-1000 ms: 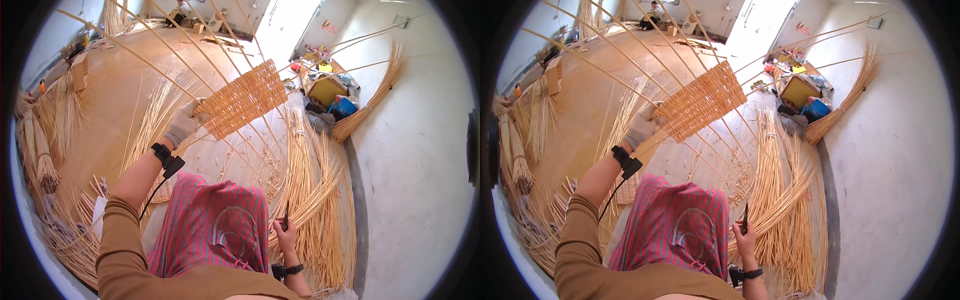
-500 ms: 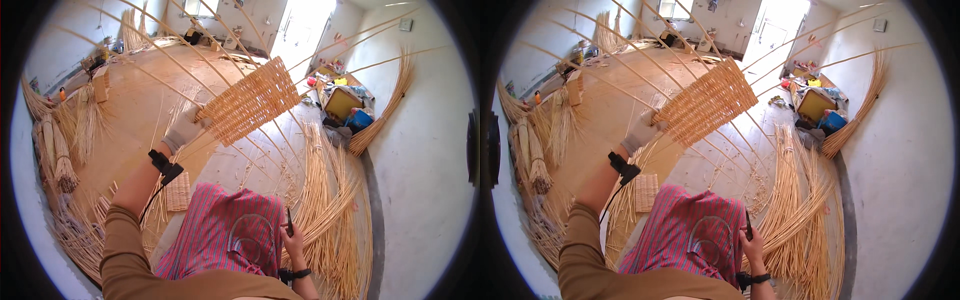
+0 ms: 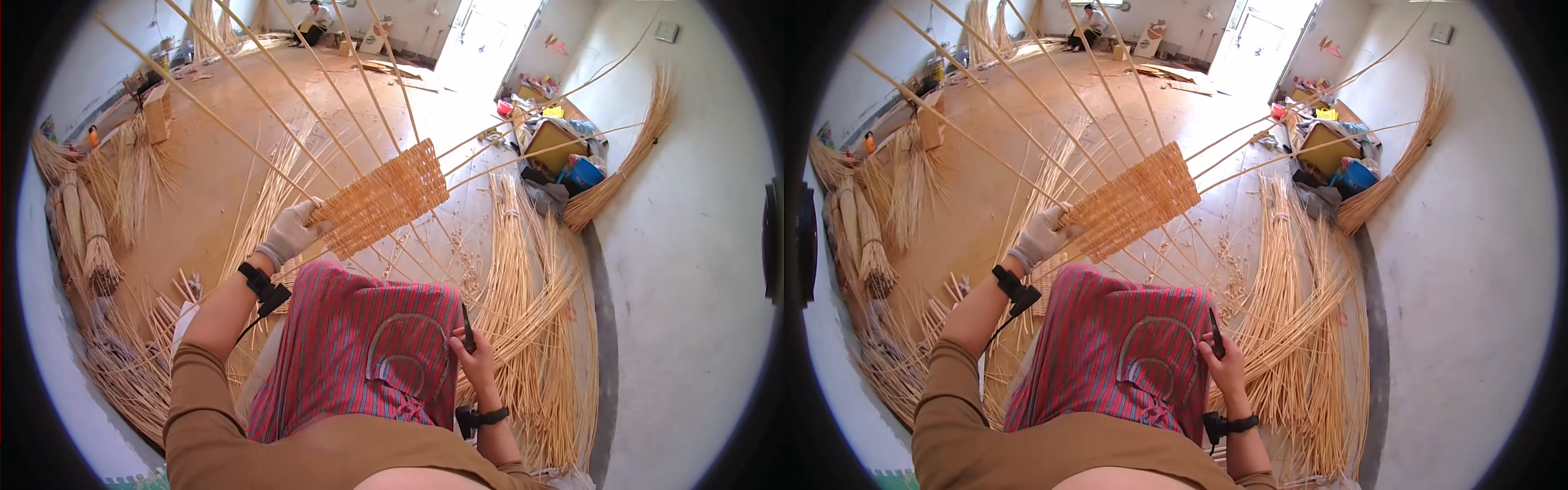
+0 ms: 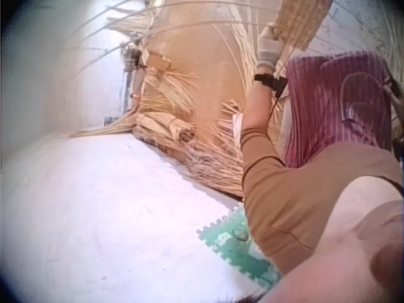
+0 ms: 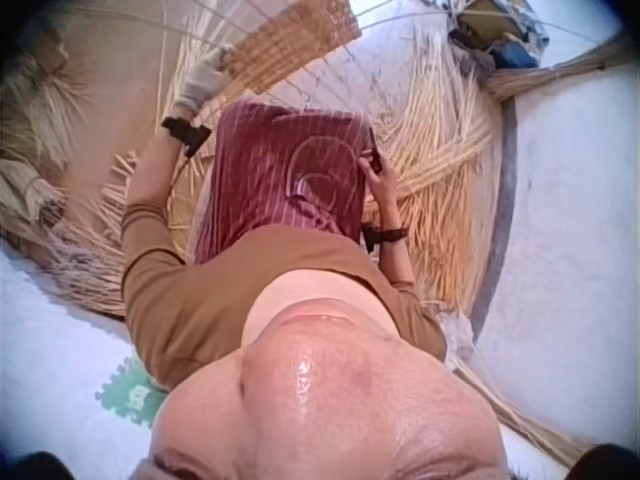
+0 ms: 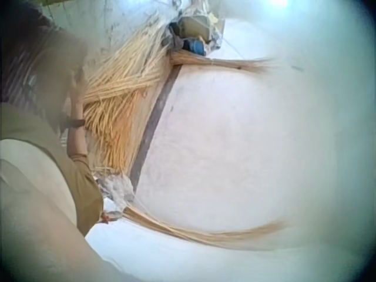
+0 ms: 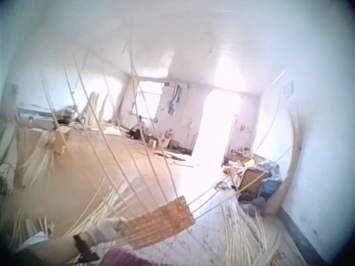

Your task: Weaving a small rectangular basket from thin wooden strips and trimming the edges with a knife.

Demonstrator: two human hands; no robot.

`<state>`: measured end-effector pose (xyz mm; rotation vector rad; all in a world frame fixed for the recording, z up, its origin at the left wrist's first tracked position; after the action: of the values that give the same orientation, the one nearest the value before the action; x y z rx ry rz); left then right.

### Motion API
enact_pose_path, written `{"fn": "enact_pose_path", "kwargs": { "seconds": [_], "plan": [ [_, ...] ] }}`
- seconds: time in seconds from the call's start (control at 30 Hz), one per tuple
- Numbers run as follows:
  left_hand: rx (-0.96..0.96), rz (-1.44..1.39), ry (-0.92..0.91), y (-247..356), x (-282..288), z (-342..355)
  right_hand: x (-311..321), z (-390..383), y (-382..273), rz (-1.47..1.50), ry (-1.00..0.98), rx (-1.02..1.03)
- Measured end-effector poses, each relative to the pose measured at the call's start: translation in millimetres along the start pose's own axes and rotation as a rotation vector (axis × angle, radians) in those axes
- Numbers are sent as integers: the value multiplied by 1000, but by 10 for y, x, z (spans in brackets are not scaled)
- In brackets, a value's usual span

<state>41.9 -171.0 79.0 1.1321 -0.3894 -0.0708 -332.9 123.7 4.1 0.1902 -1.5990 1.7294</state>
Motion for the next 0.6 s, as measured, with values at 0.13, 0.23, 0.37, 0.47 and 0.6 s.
{"fn": "enact_pose_path", "kwargs": {
  "seconds": [0.13, 0.23, 0.37, 0.47, 0.6],
  "plan": [
    [25, 45, -30, -106, 74, -118, 9, 31, 22, 13, -3, 13],
    [37, 77, -38, -15, 82, -187, -29, 44, 43, -87, 39, -24],
    [68, 17, -35, -88, 101, -254, -52, 48, 59, -226, 81, 0],
    [-9, 110, -60, -297, 154, -236, 3, 110, -5, -218, 39, 30],
    [-1, 55, -89, -48, 88, -233, 126, 249, -130, -108, -5, 11]
  ]
}}
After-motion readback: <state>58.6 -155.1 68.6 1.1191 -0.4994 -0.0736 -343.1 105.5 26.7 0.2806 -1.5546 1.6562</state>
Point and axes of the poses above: each hand's wrist, its own z-axis towards the middle knuckle, its own x-axis out of the back of the hand, y = z × x, the point moved 3 cm from there along z, towards the middle knuckle, and after that the axes turned 6 degrees about -z, right-handed, at the moved point
